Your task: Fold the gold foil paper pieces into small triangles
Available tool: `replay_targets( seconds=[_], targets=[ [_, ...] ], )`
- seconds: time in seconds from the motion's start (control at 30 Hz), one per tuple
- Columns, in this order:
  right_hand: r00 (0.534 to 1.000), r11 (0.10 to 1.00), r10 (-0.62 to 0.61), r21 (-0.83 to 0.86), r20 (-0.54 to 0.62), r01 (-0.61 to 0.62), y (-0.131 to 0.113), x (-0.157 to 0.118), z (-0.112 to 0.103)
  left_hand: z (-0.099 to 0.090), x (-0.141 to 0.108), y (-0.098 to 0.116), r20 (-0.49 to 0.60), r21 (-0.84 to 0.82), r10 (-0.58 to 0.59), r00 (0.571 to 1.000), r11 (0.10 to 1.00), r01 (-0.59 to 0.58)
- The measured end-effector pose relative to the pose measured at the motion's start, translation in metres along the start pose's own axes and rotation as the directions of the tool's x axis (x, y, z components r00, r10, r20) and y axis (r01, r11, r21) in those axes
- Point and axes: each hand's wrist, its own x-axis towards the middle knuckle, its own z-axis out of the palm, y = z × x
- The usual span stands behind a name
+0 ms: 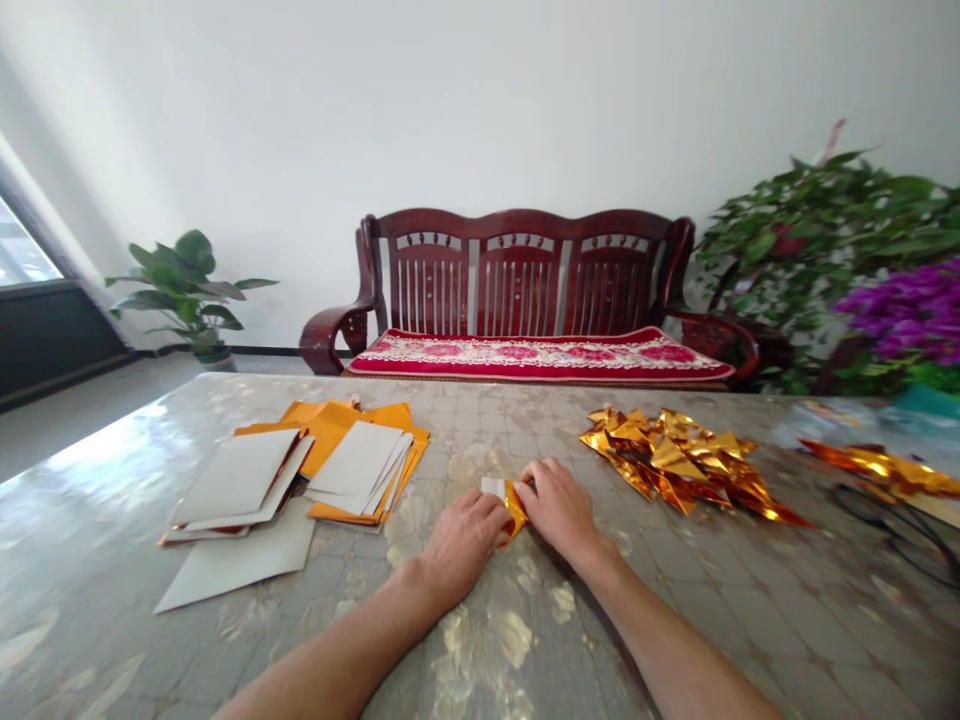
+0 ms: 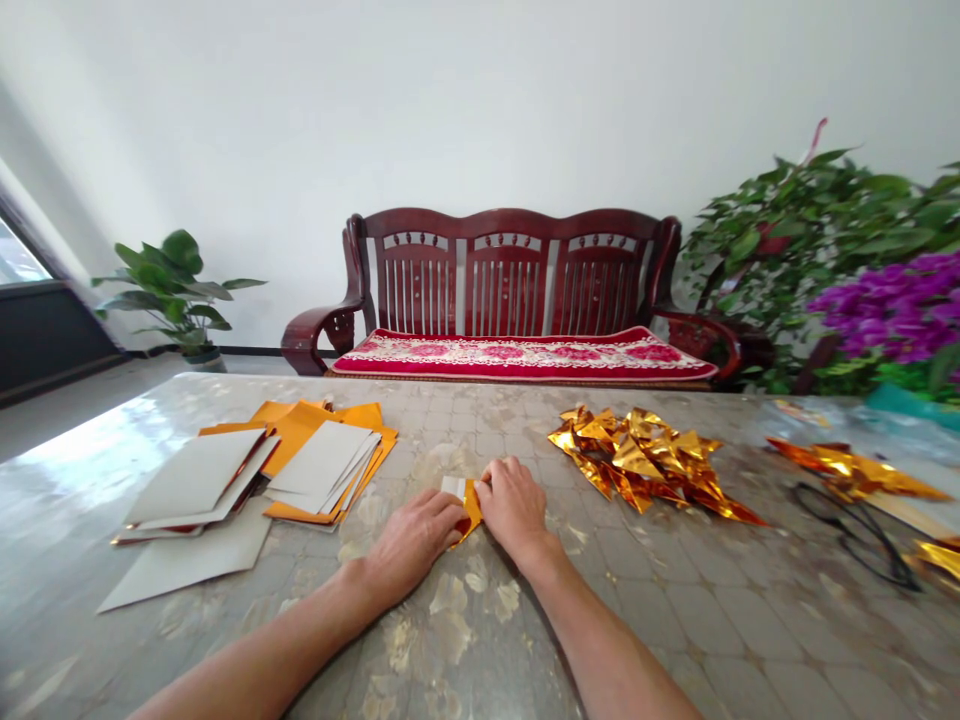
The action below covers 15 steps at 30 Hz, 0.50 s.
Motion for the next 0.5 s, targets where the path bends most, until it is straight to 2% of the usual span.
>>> replay_targets(
  seconds=[0.13, 0.3, 0.5],
  targets=[
    [0.999, 0.998, 0.035, 0.058, 0.027, -0.036, -0.0005, 0.0034, 0.0003, 0.0052, -0.0026, 0.0022, -0.003, 0.022, 0.008, 1.0, 1.0, -0.008],
    [0.983, 0.976, 0.116, 0.167, 0.139, -0.138, 0.0004, 0.007, -0.0033, 0.0042, -0.0026, 0.0036, 0.003, 0.032, 0.011, 1.0, 0.999, -0.011],
    [0.972, 0.952, 0.107, 0.26, 0.209, -0.161, 0.0018, 0.0073, -0.0077, 0.0021, -0.0028, 0.0055, 0.009, 0.0, 0.004, 1.0, 1.0, -0.004]
  ],
)
